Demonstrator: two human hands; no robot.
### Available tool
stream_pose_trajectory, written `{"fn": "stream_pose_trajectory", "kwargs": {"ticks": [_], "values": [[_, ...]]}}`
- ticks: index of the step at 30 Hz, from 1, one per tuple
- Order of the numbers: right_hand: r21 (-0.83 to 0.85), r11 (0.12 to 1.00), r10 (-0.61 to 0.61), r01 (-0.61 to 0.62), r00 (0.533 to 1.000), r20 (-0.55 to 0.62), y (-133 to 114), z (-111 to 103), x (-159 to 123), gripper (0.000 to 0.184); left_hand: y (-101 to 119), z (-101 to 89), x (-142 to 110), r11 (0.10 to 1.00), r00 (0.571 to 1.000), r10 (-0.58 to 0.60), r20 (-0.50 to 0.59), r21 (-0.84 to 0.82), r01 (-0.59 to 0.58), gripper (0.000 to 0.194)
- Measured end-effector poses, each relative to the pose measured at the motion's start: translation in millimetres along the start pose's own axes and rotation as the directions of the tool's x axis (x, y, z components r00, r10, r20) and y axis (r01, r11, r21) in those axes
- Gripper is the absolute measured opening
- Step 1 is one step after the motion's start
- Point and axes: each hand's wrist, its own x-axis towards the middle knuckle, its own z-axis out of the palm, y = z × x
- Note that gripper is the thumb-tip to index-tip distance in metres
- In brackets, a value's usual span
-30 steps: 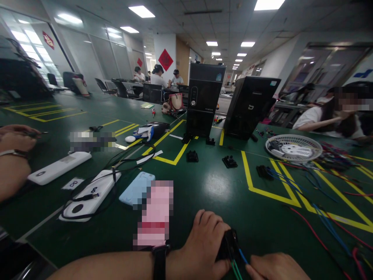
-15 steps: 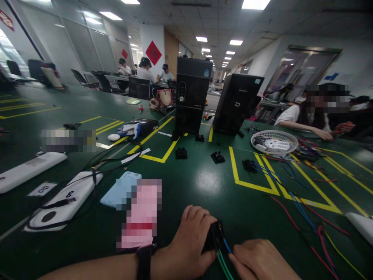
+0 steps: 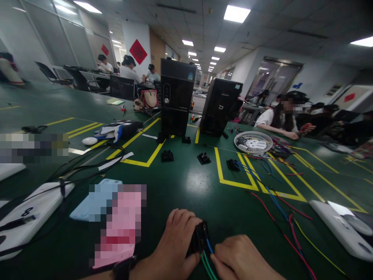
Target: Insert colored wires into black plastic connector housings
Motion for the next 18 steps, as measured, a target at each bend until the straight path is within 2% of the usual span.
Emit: {"fn": "stream_pose_trajectory", "kwargs": {"ticks": [3,7,11,14,18], "values": [[-0.016,0.999,0.048,-0.047,0.999,0.027,1.0,-9.7,-2.4,0.028,-0.8,0.6,1.0,1.000,1.000,0.005,-0.003,0.008,-0.005,0.046],[0.021,0.999,0.044,-0.041,0.988,-0.146,0.5,-9.4,-4.2,0.034,-1.6,1.1,1.8,1.000,1.000,0.004,-0.017,0.009,-0.004,0.045],[0.078,0.997,0.011,0.009,0.966,-0.257,1.6,9.5,-0.9,0.037,-2.7,1.4,2.3,1.000,1.000,-0.002,-0.004,0.012,0.002,0.047],[0.121,0.992,-0.013,0.041,0.973,-0.229,4.2,18.8,0.3,0.028,-3.9,2.1,2.7,1.000,1.000,-0.009,0.016,0.009,0.009,0.049],[0.168,0.985,0.061,-0.042,0.992,-0.113,6.2,10.5,-2.2,0.023,-7.7,6.5,1.8,1.000,1.000,0.003,-0.006,0.008,-0.003,0.049]]}}
